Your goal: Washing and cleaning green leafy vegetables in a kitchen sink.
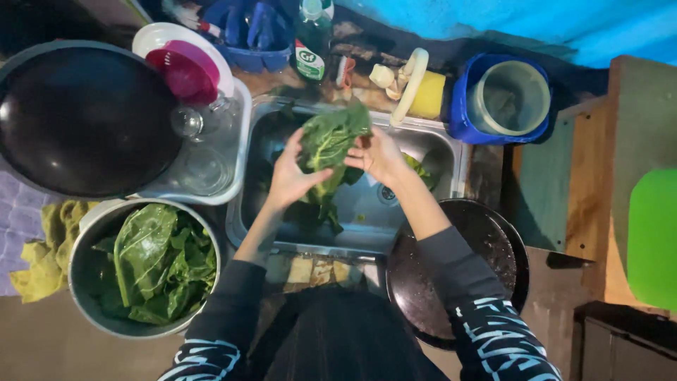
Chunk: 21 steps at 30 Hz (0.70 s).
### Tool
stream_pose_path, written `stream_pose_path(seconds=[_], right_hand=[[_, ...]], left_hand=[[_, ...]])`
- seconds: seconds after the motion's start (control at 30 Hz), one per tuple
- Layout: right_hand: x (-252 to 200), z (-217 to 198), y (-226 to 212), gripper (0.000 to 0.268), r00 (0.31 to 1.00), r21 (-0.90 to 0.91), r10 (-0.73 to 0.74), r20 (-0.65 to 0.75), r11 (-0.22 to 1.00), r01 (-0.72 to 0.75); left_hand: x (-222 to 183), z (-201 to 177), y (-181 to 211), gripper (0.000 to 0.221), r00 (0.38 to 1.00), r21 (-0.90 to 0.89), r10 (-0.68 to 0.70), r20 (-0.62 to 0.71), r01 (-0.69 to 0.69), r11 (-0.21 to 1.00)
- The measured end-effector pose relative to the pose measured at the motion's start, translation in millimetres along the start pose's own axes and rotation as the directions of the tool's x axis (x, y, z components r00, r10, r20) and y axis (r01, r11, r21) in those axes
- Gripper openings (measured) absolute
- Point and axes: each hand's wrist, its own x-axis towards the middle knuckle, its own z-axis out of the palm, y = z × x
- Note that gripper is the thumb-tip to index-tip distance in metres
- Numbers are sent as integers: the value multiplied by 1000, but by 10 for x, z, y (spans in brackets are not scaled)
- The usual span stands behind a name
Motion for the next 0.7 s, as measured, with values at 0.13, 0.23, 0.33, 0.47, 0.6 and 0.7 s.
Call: stream_pose_path(seconds=[0.13,0.23,0.33,0.47,0.6,0.7], right_hand=[[249,-707,162,30,968,-18,-19,-252,1000,15],[479,-1348,603,20,892,-174,-1,-452,981,-87],[639,-1619,909,22,848,-233,-17,-529,964,-127],[472,-733,442,30,910,-238,-32,-413,968,-74],[446,-934,208,45,971,-84,-49,-235,996,30],[199,-805,-13,45,963,-142,-171,-208,979,143]], left_hand=[[-32,-205,-326,106,981,-80,-18,-195,2,997],[-78,-301,-283,103,940,50,-54,-338,76,996],[-30,-255,-149,98,906,28,-166,-390,191,981],[176,48,-95,66,959,-105,-159,-235,138,985],[488,587,-322,38,983,-38,-162,-90,159,987],[675,945,-583,36,996,-235,-81,31,86,968]])
